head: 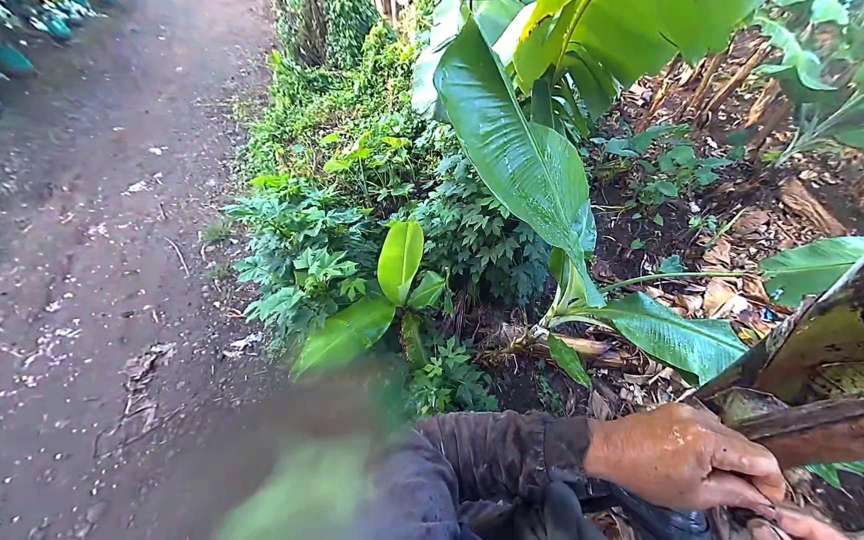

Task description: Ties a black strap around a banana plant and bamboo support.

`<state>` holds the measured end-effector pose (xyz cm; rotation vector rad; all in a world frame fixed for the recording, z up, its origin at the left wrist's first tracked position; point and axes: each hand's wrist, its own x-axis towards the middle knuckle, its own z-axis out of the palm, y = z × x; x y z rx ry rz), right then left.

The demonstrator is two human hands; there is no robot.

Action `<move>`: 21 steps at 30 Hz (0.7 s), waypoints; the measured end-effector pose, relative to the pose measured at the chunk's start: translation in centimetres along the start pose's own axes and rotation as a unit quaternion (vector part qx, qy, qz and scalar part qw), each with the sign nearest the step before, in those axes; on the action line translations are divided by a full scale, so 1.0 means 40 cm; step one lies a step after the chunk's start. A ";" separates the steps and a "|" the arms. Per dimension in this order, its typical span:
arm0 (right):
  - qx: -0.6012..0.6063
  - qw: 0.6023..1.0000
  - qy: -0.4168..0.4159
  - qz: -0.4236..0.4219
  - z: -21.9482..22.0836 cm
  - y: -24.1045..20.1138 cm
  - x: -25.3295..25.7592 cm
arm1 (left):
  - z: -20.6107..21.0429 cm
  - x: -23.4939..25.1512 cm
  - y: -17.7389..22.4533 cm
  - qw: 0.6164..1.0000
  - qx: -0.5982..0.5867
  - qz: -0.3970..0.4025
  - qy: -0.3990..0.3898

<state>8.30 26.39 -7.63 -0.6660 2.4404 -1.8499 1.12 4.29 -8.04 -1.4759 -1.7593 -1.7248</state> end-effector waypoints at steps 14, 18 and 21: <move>-0.010 0.994 0.103 0.031 0.026 -0.050 -0.059 | 0.015 -0.011 -0.003 0.990 -0.018 -0.007 -0.141; -0.004 0.994 0.095 0.056 0.017 -0.041 -0.071 | 0.028 0.001 0.017 0.987 0.038 -0.020 -0.156; 0.004 0.998 0.053 0.043 -0.005 -0.018 -0.075 | 0.062 -0.001 0.029 0.989 0.102 -0.018 -0.105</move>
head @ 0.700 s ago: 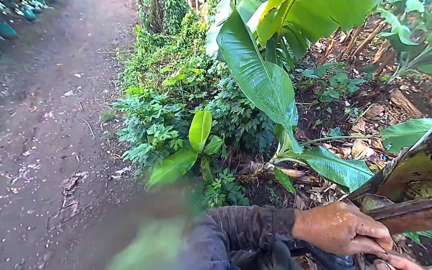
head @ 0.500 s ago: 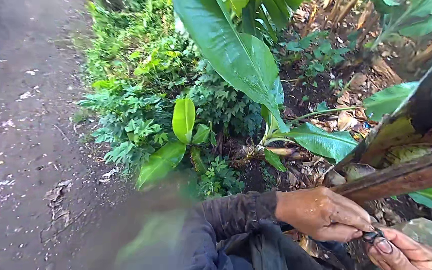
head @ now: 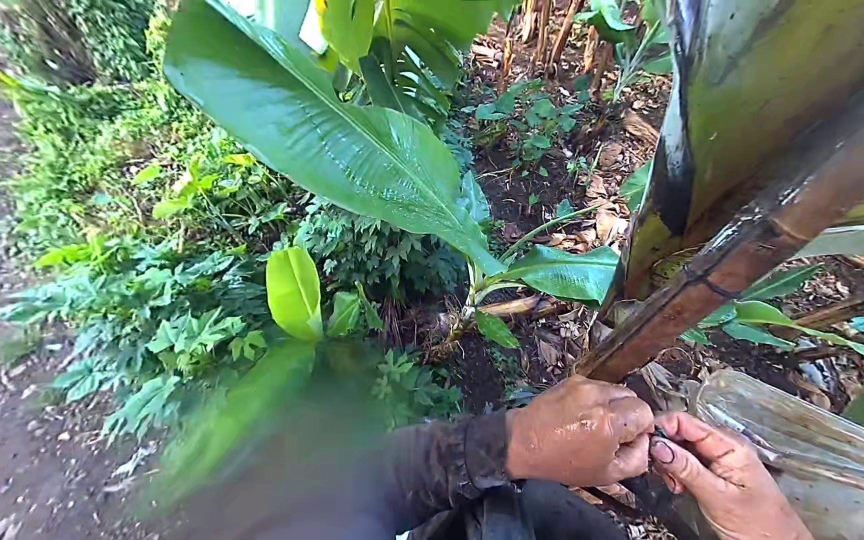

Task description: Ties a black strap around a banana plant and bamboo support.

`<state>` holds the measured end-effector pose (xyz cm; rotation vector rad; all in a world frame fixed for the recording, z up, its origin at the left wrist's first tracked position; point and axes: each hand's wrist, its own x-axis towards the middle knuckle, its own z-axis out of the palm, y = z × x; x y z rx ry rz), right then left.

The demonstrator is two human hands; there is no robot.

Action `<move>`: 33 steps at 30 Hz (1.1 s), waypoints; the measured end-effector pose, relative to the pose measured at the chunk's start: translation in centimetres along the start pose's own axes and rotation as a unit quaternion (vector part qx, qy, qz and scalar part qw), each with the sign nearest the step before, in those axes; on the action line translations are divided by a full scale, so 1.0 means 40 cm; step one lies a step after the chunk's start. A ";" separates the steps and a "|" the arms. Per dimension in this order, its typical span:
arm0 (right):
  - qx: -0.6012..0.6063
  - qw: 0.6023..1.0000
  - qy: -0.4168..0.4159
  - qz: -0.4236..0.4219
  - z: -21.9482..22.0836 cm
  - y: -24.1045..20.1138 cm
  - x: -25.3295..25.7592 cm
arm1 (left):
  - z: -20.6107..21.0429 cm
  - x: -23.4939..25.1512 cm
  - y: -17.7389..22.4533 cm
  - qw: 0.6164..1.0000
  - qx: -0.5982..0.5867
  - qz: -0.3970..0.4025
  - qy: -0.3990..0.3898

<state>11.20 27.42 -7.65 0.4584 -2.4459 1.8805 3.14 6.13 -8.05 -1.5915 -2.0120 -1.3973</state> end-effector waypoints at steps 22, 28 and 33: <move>0.099 0.977 0.173 -0.076 0.037 -0.027 0.019 | 0.002 0.025 0.020 0.993 0.064 0.021 0.098; 0.135 0.987 0.082 -0.029 0.020 -0.021 0.017 | 0.001 0.018 0.015 0.995 0.065 0.030 0.071; 0.201 0.979 0.014 0.010 0.015 -0.027 0.008 | -0.026 0.023 0.010 0.993 0.099 0.013 0.057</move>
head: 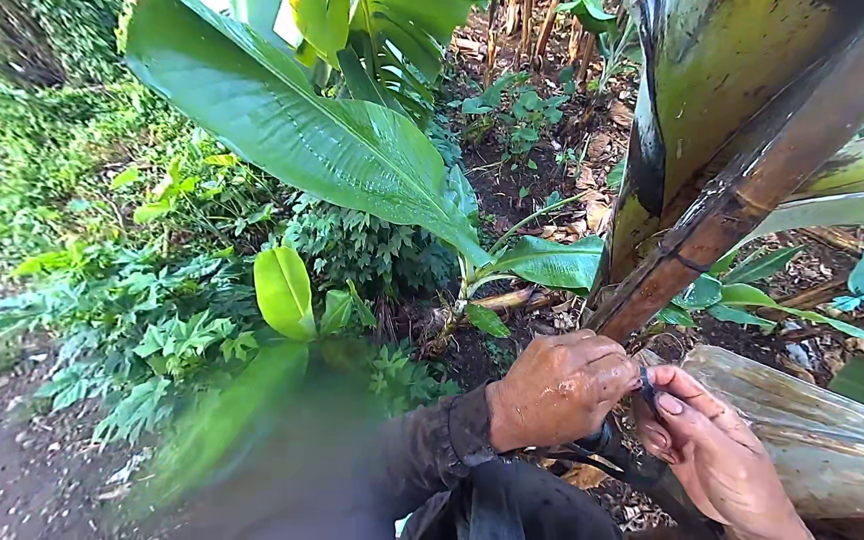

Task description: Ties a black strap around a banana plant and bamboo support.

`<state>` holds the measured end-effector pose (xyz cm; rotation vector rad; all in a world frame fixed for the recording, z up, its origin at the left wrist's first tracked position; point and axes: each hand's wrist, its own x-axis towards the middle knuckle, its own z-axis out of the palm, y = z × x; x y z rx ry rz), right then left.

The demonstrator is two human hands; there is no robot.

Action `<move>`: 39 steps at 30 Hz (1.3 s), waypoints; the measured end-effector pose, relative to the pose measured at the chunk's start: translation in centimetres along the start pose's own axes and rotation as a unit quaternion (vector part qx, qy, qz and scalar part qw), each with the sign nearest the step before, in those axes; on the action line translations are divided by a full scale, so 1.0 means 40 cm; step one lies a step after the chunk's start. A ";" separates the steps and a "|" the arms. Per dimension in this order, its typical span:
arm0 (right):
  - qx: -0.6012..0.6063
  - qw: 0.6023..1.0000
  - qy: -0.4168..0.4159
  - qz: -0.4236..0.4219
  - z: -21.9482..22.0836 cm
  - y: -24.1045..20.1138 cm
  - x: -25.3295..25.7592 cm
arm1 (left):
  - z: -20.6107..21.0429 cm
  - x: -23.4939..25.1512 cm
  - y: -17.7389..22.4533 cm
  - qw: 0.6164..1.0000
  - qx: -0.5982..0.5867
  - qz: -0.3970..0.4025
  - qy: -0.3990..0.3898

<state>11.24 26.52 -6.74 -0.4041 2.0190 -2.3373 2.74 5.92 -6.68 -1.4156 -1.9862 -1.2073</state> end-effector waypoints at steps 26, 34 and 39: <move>-0.070 0.994 0.059 -0.053 0.007 -0.017 0.030 | -0.043 0.033 -0.021 0.985 -0.113 -0.132 -0.018; -0.045 0.990 0.107 -0.073 0.021 -0.036 0.024 | -0.071 0.046 -0.008 0.995 -0.032 -0.052 -0.081; -0.118 0.992 -0.005 -0.042 0.019 -0.075 -0.007 | -0.092 0.071 0.020 0.963 0.134 0.180 -0.149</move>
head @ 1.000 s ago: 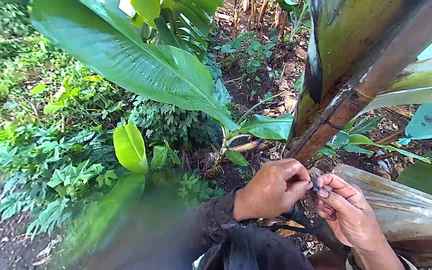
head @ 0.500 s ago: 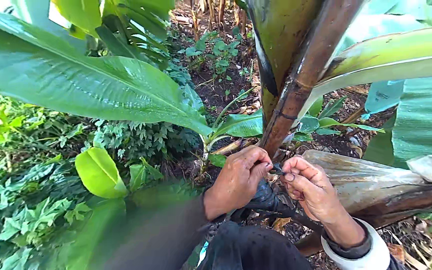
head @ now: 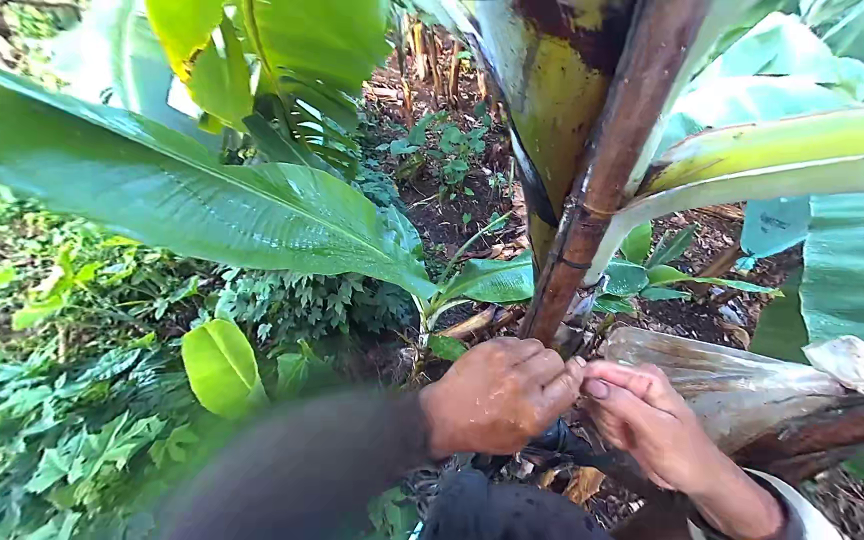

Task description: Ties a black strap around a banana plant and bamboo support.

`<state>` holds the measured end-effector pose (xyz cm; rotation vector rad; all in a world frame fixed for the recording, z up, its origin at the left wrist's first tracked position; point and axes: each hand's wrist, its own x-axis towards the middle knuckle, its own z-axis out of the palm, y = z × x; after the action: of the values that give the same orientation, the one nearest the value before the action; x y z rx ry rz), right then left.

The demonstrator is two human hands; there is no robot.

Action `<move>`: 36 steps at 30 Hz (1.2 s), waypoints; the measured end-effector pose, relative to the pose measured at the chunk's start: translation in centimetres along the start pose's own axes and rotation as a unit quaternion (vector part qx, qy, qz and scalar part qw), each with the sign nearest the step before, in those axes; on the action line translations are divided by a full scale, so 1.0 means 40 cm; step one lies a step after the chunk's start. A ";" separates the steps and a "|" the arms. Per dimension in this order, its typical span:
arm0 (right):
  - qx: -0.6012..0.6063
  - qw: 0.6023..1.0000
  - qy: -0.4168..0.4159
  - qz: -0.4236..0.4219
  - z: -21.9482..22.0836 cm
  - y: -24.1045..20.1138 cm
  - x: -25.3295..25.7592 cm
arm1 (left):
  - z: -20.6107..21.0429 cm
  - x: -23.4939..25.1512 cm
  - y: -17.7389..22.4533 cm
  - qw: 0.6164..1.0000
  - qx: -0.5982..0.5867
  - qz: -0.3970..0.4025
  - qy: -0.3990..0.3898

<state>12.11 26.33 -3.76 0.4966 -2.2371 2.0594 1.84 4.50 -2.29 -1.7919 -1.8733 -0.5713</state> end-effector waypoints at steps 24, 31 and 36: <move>-0.015 0.999 -0.032 0.036 0.019 -0.113 -0.005 | -0.002 -0.028 -0.057 0.960 -0.245 -0.138 0.008; 0.047 0.976 0.150 -0.153 0.044 -0.133 0.143 | 0.089 0.051 0.031 0.717 -0.601 -0.259 0.241; -0.003 0.959 0.213 -0.185 0.003 -0.145 0.163 | 0.020 0.045 -0.025 0.786 -0.527 -0.240 0.219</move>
<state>7.56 24.62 3.49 0.3882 -1.7513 1.7641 0.76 6.35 -1.82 -1.4063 -1.7342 -2.3660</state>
